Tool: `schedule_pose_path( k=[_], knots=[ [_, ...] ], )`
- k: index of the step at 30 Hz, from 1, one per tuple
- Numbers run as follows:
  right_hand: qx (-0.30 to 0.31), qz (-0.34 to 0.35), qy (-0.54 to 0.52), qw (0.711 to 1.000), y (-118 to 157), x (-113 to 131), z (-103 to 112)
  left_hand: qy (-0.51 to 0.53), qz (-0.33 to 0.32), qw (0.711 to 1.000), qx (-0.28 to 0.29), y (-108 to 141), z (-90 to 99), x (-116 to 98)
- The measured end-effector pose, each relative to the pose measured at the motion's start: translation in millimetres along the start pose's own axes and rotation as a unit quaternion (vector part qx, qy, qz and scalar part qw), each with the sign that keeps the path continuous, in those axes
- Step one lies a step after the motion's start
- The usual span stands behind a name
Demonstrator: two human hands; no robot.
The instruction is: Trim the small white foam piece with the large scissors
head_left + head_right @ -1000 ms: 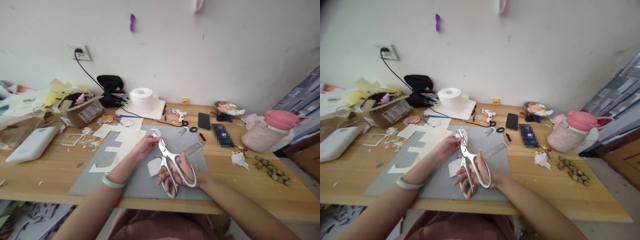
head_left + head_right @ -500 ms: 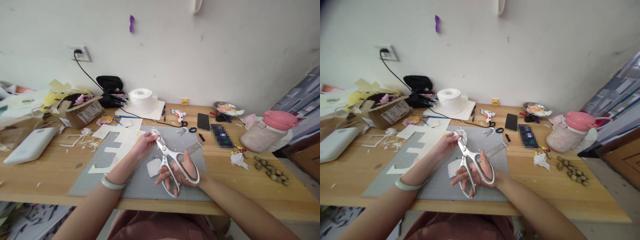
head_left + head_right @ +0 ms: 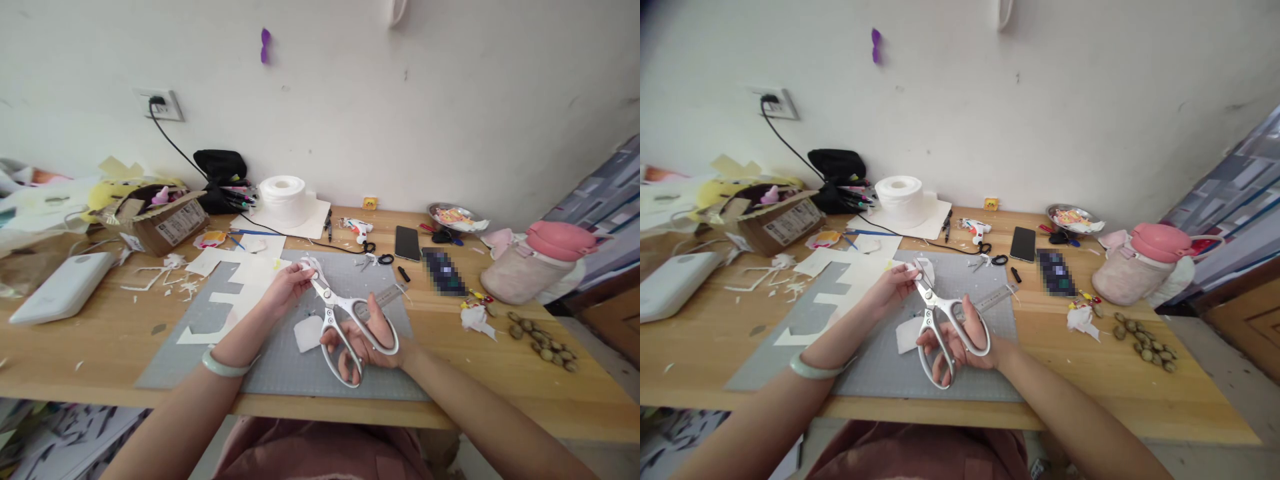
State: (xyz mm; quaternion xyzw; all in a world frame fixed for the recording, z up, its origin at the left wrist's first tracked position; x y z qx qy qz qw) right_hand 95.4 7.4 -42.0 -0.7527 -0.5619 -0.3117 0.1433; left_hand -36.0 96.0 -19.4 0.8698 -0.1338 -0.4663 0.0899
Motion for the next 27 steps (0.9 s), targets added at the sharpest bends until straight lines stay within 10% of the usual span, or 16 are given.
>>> schedule_pose_path(
  k=[20,27],
  knots=[
    [0.007,0.030,-0.046,0.998,-0.4,4.1,-16.0,0.026,-0.019,0.999,0.014,1.1,-1.7,-2.5],
    [0.055,0.007,0.037,0.998,0.5,-2.1,-14.1,0.081,-0.064,0.990,-0.101,-1.6,25.7,-18.2]
  ],
)
Point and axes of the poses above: each hand's wrist, its own y-axis away from the middle knuckle, its own z-axis out of the back of the hand, x = y × z, the point moved 7 cm from there along -y, towards the middle knuckle, and after that the axes turned 8 degrees about z, right-handed, at the moved point
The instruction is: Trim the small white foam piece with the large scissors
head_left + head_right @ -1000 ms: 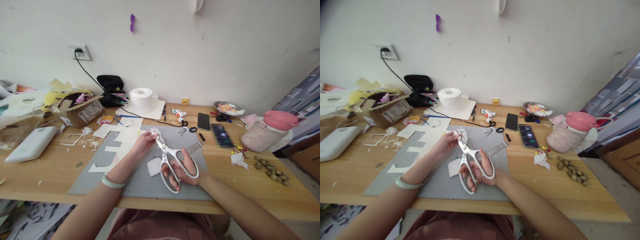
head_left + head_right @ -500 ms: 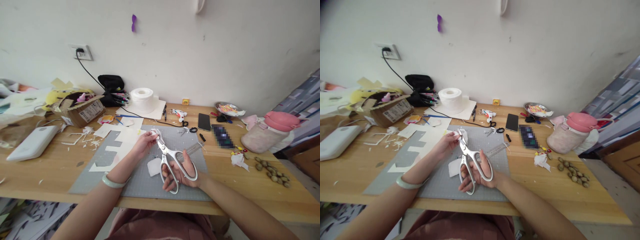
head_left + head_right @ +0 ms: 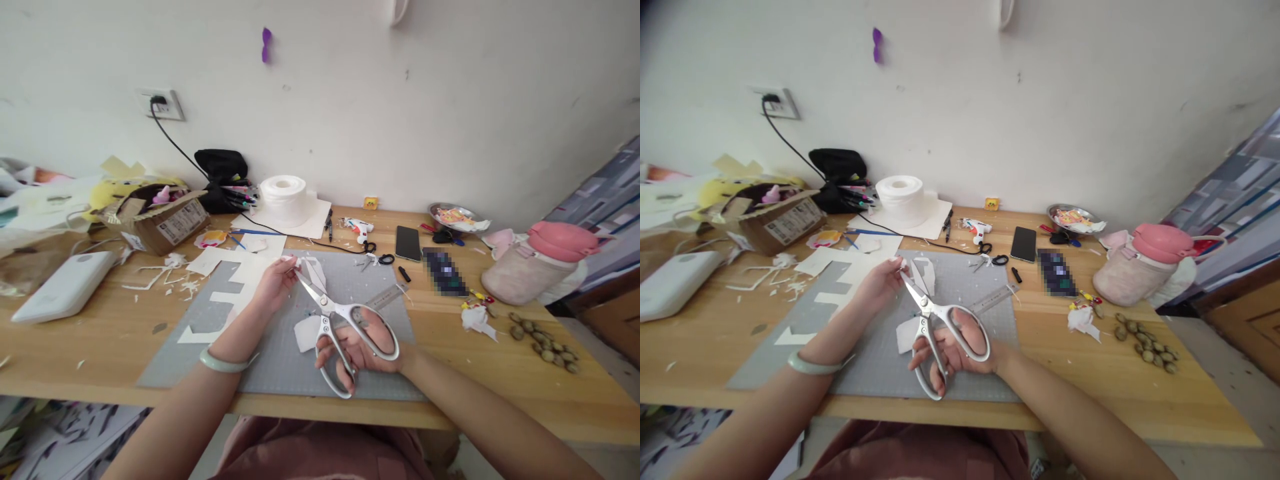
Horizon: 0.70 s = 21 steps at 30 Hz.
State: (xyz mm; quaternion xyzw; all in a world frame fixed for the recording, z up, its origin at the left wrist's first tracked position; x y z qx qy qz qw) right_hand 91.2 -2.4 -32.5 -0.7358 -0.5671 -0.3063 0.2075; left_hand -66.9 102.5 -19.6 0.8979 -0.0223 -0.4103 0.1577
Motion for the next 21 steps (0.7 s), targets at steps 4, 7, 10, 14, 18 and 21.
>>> schedule_pose_path(
  k=[4,7,10,14,18,21],
  knots=[
    [0.009,-0.006,0.033,0.999,0.4,-3.2,1.0,0.012,-0.053,0.997,-0.061,-2.5,13.2,-12.2],
    [0.020,-0.009,0.032,0.999,0.6,-5.0,1.3,0.014,-0.059,0.995,-0.074,-1.4,13.1,-13.3],
    [0.020,-0.006,0.025,0.999,0.4,-5.8,2.6,0.013,-0.068,0.995,-0.066,0.4,9.5,-13.4],
    [0.008,0.005,0.013,1.000,-0.8,-4.3,4.7,0.008,-0.073,0.995,-0.060,0.1,8.5,-12.7],
    [-0.013,-0.001,0.003,1.000,-1.6,-4.0,7.8,0.016,-0.057,0.997,-0.059,-2.4,9.2,-9.3],
    [-0.015,0.001,-0.006,1.000,-1.7,-3.6,7.4,0.023,-0.052,0.997,-0.042,-2.7,7.2,-8.9]
  ],
)
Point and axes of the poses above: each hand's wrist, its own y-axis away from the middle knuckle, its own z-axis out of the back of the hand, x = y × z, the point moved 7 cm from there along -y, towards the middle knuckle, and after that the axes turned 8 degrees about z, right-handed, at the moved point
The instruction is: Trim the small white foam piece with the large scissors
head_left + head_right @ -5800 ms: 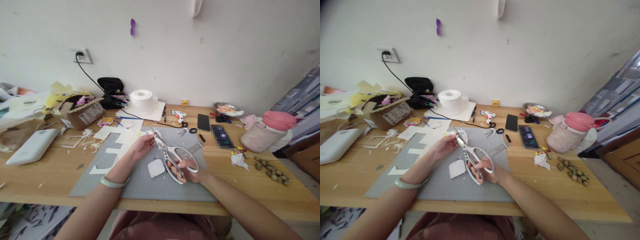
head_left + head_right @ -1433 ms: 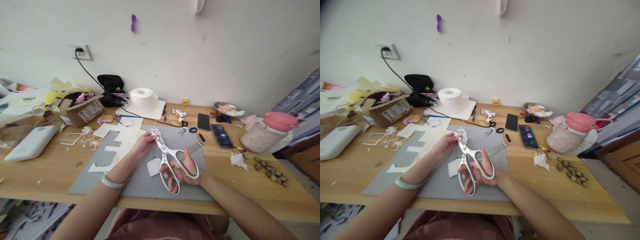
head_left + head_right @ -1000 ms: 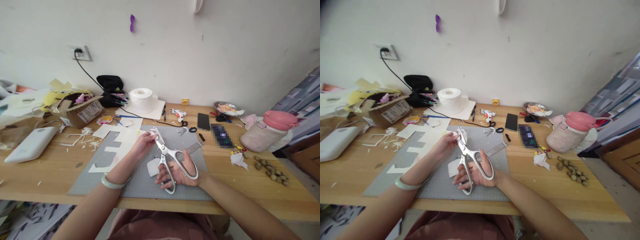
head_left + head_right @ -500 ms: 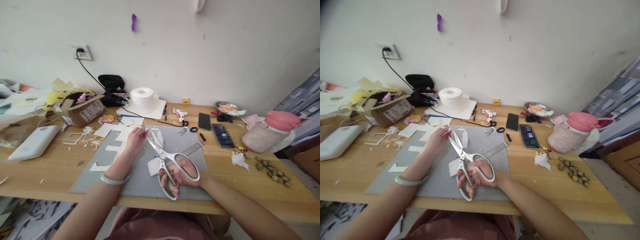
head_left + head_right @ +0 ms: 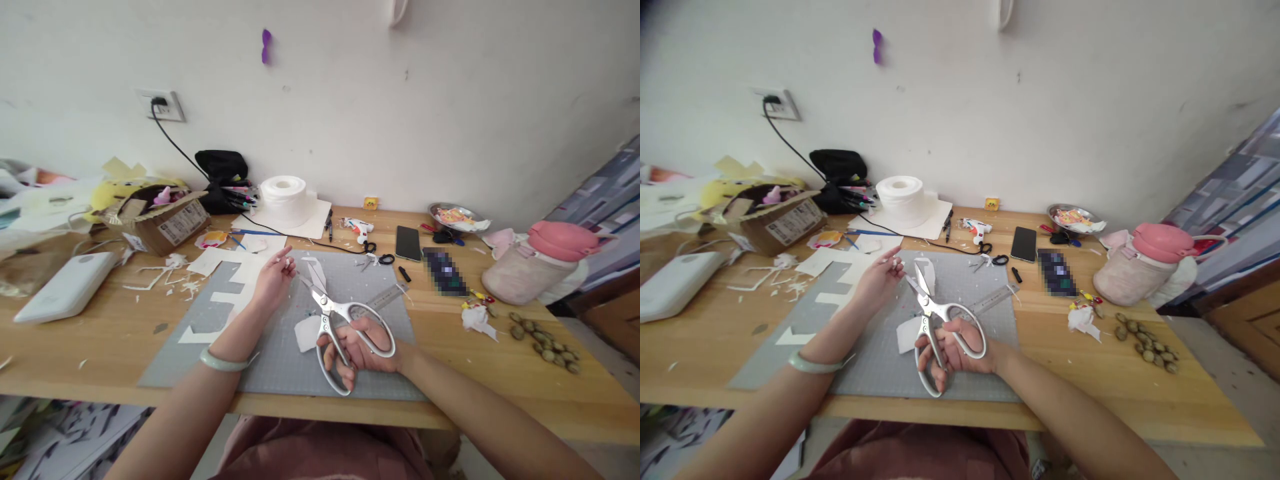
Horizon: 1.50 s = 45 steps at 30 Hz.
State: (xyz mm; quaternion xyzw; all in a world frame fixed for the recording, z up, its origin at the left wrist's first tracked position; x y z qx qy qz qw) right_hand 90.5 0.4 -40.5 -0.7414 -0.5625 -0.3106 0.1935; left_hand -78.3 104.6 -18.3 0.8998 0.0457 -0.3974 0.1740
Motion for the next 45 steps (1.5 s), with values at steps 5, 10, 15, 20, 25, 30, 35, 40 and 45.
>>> schedule_pose_path(
  k=[5,10,15,20,25,30,35,40,45],
  knots=[
    [0.013,0.009,0.006,1.000,0.4,1.1,-3.6,0.009,0.023,1.000,-0.017,3.9,1.3,-2.3],
    [0.018,0.011,-0.003,1.000,0.5,2.2,-5.6,0.024,0.048,0.999,-0.011,4.5,-0.8,2.1],
    [0.009,0.016,0.002,1.000,0.7,3.4,-5.4,-0.010,0.005,1.000,-0.020,-0.4,3.5,3.7],
    [0.001,0.009,-0.016,1.000,1.0,5.3,-3.6,-0.034,0.007,0.999,-0.021,-0.3,5.7,3.0],
    [0.002,0.007,-0.011,1.000,1.0,5.1,-4.0,-0.058,0.042,0.997,0.016,1.3,1.1,8.7],
    [0.009,0.007,-0.009,1.000,0.3,4.9,-6.7,-0.069,0.029,0.993,0.088,1.8,-9.6,11.9],
    [0.020,0.016,-0.015,1.000,0.4,5.1,-6.1,-0.062,0.043,0.994,0.078,1.4,-9.4,13.7],
    [0.009,0.017,-0.005,1.000,0.6,4.1,-2.9,-0.079,0.075,0.990,0.089,2.8,-12.2,18.0],
    [-0.010,0.009,-0.009,1.000,0.5,3.5,-1.5,-0.096,0.089,0.983,0.129,3.6,-15.4,23.2]
  ],
)
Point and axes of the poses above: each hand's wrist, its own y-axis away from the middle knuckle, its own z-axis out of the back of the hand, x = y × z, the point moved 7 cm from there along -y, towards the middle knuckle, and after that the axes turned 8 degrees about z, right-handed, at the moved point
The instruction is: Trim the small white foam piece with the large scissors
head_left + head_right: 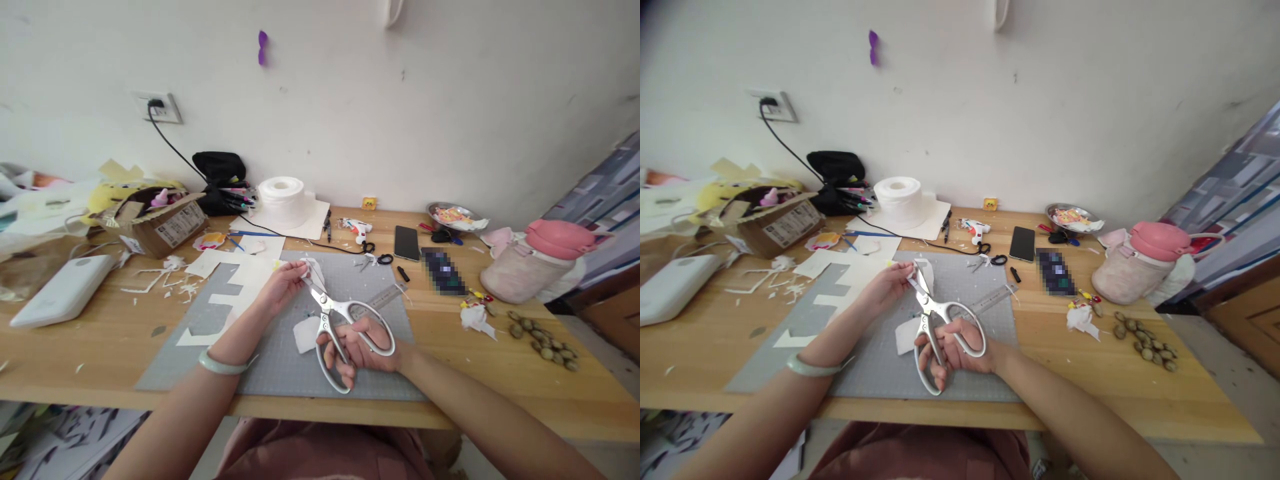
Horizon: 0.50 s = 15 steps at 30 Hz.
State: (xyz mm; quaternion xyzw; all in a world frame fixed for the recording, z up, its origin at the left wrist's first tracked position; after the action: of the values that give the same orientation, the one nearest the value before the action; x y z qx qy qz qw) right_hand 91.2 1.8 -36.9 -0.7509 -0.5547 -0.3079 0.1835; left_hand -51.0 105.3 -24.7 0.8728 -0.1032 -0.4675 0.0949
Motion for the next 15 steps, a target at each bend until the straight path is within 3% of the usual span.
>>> schedule_pose_path(
  k=[10,15],
  knots=[
    [0.001,0.019,-0.001,1.000,-0.3,2.2,-1.0,-0.027,0.041,0.999,0.000,-0.2,-0.1,10.0],
    [-0.031,0.011,-0.003,0.999,-1.9,-0.8,3.3,-0.022,0.036,0.999,0.012,1.5,-4.5,8.4]
  ],
)
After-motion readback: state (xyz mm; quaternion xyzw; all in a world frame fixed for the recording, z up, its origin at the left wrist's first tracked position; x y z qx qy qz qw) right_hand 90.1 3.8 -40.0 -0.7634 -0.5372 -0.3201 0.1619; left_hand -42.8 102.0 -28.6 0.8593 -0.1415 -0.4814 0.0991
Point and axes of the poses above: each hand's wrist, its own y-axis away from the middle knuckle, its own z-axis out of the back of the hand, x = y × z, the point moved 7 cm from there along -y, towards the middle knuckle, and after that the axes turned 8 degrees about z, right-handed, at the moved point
